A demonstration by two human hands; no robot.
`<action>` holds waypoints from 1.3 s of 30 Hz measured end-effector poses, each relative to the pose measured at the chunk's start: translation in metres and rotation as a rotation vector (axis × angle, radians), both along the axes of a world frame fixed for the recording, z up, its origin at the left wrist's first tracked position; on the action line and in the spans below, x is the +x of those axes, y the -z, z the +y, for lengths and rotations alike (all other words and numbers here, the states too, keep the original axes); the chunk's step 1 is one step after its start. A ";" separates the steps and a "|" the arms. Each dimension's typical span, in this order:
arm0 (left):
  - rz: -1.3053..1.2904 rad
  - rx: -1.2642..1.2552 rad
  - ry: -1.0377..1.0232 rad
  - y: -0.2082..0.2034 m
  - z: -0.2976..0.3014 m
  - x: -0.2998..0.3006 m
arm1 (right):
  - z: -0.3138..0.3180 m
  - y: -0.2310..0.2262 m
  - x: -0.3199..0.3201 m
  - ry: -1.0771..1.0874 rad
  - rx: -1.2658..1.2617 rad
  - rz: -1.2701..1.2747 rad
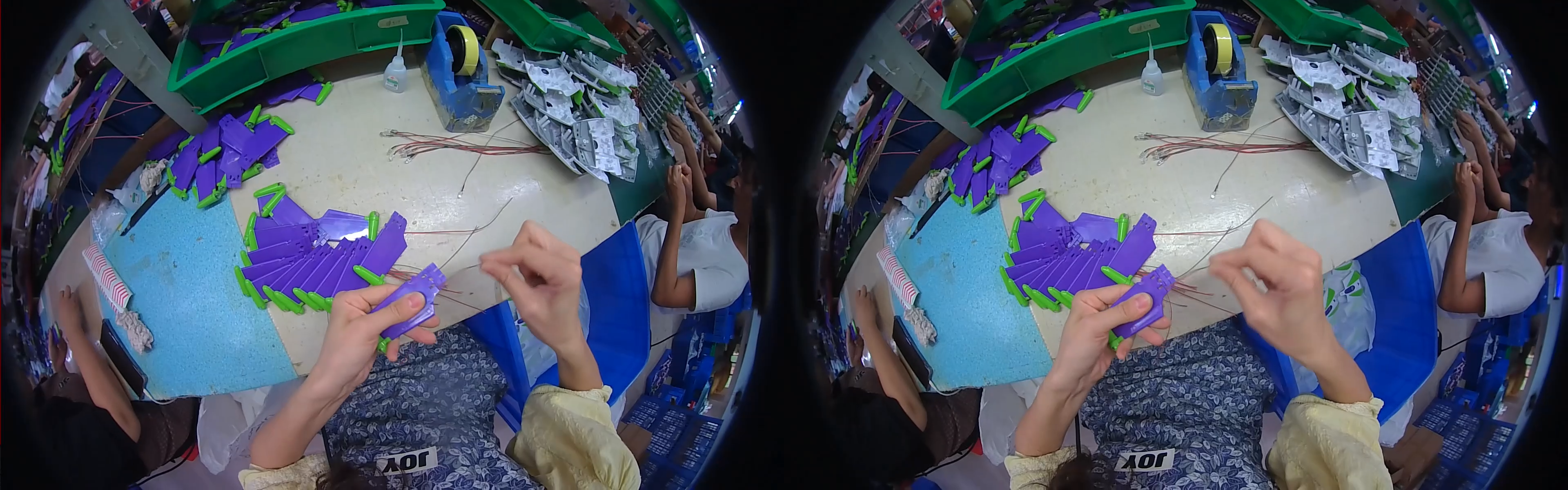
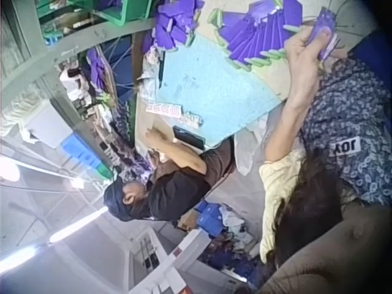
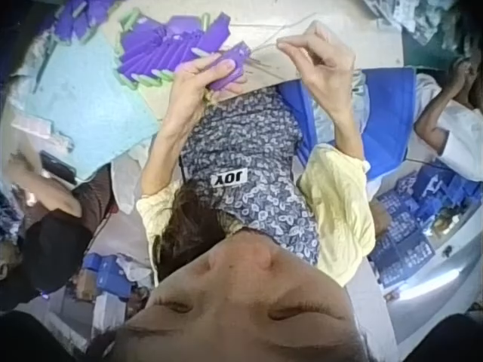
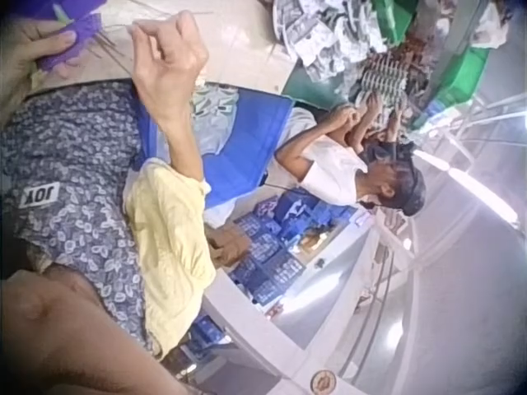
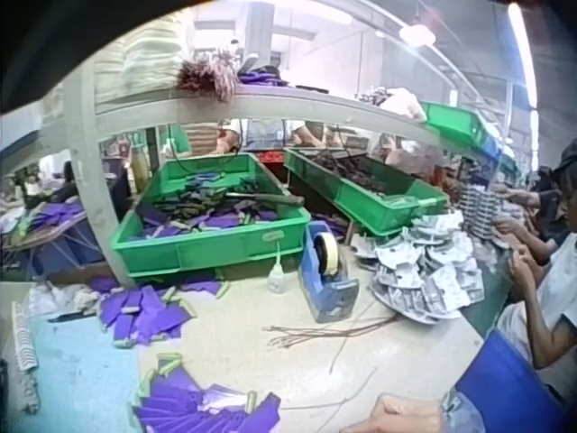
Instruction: The person assembles toy wing components by threading wired lights into plastic pieces, snapping the parts together, tapping them with a mallet, and applying glue from a bottle to attach plastic caps.
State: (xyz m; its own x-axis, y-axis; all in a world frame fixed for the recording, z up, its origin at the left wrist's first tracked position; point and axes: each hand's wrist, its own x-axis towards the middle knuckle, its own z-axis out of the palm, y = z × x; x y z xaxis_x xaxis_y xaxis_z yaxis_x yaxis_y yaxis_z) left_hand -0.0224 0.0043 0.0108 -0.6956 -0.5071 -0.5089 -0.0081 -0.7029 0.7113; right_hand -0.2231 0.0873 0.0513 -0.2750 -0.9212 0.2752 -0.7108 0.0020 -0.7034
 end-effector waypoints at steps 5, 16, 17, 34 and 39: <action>-0.023 0.080 -0.007 0.005 -0.001 0.001 | 0.010 -0.001 0.026 -0.455 0.033 -0.154; -0.272 -0.953 0.042 0.005 0.022 -0.001 | -0.005 0.022 0.005 -0.337 0.142 -0.164; -0.222 -0.862 -0.056 0.004 0.023 0.002 | -0.006 0.024 0.003 -0.357 0.125 -0.105; -0.267 -1.422 -0.348 0.001 0.037 0.001 | 0.020 0.082 0.037 -0.101 0.133 -1.157; -0.338 -1.343 -0.194 0.022 0.024 0.040 | -0.011 0.040 -0.013 -0.321 0.223 -0.344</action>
State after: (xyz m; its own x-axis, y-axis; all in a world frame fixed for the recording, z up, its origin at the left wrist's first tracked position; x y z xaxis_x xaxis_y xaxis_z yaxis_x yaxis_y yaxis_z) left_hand 0.0172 0.0287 -0.0113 -0.5014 -0.8078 0.3097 -0.2949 0.4961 0.8166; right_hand -0.2362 0.0765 0.0113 -0.0094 -0.9999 0.0059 -0.4284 -0.0013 -0.9036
